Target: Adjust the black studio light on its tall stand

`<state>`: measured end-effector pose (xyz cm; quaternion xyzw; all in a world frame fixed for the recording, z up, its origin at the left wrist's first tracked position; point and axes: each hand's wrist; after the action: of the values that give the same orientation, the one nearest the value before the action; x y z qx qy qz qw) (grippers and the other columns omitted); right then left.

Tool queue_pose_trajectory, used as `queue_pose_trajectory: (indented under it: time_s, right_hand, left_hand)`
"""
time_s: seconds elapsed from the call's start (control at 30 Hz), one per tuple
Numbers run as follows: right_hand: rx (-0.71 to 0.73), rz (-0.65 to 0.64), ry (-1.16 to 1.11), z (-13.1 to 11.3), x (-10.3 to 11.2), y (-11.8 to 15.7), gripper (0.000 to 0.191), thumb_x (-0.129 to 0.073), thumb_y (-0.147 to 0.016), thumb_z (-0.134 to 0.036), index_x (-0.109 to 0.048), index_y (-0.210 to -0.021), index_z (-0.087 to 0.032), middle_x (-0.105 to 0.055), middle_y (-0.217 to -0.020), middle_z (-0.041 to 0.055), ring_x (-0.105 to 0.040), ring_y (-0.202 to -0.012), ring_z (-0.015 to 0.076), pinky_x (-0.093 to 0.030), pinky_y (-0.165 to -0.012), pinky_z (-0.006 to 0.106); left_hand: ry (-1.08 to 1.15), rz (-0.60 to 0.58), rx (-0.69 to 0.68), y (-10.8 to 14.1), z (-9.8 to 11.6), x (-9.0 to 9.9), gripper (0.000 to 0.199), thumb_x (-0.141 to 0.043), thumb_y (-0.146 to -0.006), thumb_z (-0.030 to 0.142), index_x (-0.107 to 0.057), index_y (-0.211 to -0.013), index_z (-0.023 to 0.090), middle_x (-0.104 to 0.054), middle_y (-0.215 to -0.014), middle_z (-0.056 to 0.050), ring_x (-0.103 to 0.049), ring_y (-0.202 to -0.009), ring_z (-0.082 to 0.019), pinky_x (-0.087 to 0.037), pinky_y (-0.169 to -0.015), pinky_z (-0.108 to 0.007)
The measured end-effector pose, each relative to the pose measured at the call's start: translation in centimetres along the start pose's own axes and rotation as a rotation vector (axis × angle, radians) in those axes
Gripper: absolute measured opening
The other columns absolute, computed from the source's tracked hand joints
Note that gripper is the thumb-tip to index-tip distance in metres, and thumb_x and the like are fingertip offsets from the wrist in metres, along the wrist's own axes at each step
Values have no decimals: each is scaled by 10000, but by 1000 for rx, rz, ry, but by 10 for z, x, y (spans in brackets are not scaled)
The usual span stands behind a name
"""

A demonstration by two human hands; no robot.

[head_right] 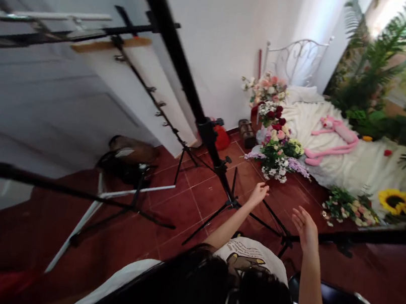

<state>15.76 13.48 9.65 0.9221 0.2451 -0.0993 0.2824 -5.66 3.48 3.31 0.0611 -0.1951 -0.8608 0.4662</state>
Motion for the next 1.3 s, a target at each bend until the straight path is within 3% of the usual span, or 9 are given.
queue_pose_trajectory:
  time_s: [0.13,0.3,0.43,0.53,0.67,0.83,0.93,1.03,1.3]
  right_hand:
    - [96,173,-101,-11,39,29,198,-728,-781,-268,-734,-973,-221,-795,-898,46,-749,-724,135,-625,-705,221]
    - [135,228,-179,-11,58,64,134,-713,-831,-280,-733,-945,-214,-794,-902,54,-752,-750,132,-619,-730,217]
    - [132,248,-248,-12,67,87,134,-648,-896,-266,-736,-964,-193,-792,-888,73,-752,-741,133,-613,-723,209]
    - [144,243,-272,-14,73,102,152,-606,-931,-257,-733,-979,-186,-792,-916,81,-758,-790,143,-611,-770,229]
    - [174,258,-343,-13,80,115,168,-576,-957,-270,-716,-1013,-196,-791,-934,65,-754,-805,138,-601,-799,250]
    - [108,237,-595,-15,78,115,178,-543,-992,-303,-671,-941,-191,-770,-839,39,-728,-717,113,-574,-727,222]
    - [6,142,-803,-22,70,110,306,-456,-1034,-380,-626,-884,-175,-735,-769,35,-698,-652,110,-559,-666,219]
    - [7,7,-946,-31,64,103,344,-470,-1028,-429,-569,-813,-179,-687,-718,17,-662,-627,101,-551,-636,206]
    - [37,-228,-1046,-25,69,91,345,-594,-976,-284,-427,-681,-221,-525,-571,-63,-530,-519,58,-488,-490,107]
  left_hand:
    - [-10,-308,-89,12,29,-66,392,-571,-951,376,-538,-1265,143,-739,-1056,-110,-726,-794,-147,-527,-932,-361]
    - [12,-674,-226,55,65,-137,323,-527,-972,392,-581,-1176,149,-726,-1078,-116,-709,-908,-157,-522,-954,-355]
    - [2,-957,-392,102,79,-183,309,-516,-971,424,-633,-1119,180,-716,-1120,-78,-665,-1075,-167,-468,-1041,-324]
    - [11,-1032,-462,127,83,-206,340,-554,-943,480,-634,-1130,207,-707,-1100,-45,-651,-1056,-166,-466,-1020,-304]
    - [88,-1064,-522,136,88,-218,389,-526,-935,574,-644,-1064,226,-702,-1041,-40,-646,-979,-152,-478,-967,-297]
    - [108,-1097,-543,127,91,-219,553,-485,-877,723,-676,-914,205,-651,-792,-23,-562,-694,-129,-488,-696,-267]
    - [138,-1103,-538,126,91,-218,574,-509,-851,741,-663,-815,190,-659,-795,-34,-560,-692,-126,-479,-678,-264]
    - [138,-1096,-523,127,91,-218,576,-525,-835,748,-648,-785,188,-664,-790,-42,-580,-703,-131,-485,-683,-264]
    - [91,-1052,-559,131,92,-219,650,-457,-812,818,-631,-768,193,-655,-770,-49,-579,-703,-142,-489,-683,-270]
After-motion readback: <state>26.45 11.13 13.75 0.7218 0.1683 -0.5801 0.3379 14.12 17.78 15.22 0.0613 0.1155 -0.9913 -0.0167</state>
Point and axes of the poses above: each hand's wrist, its own y-axis away from the middle knuckle, its own x-axis out of the back of the hand, z = x × y
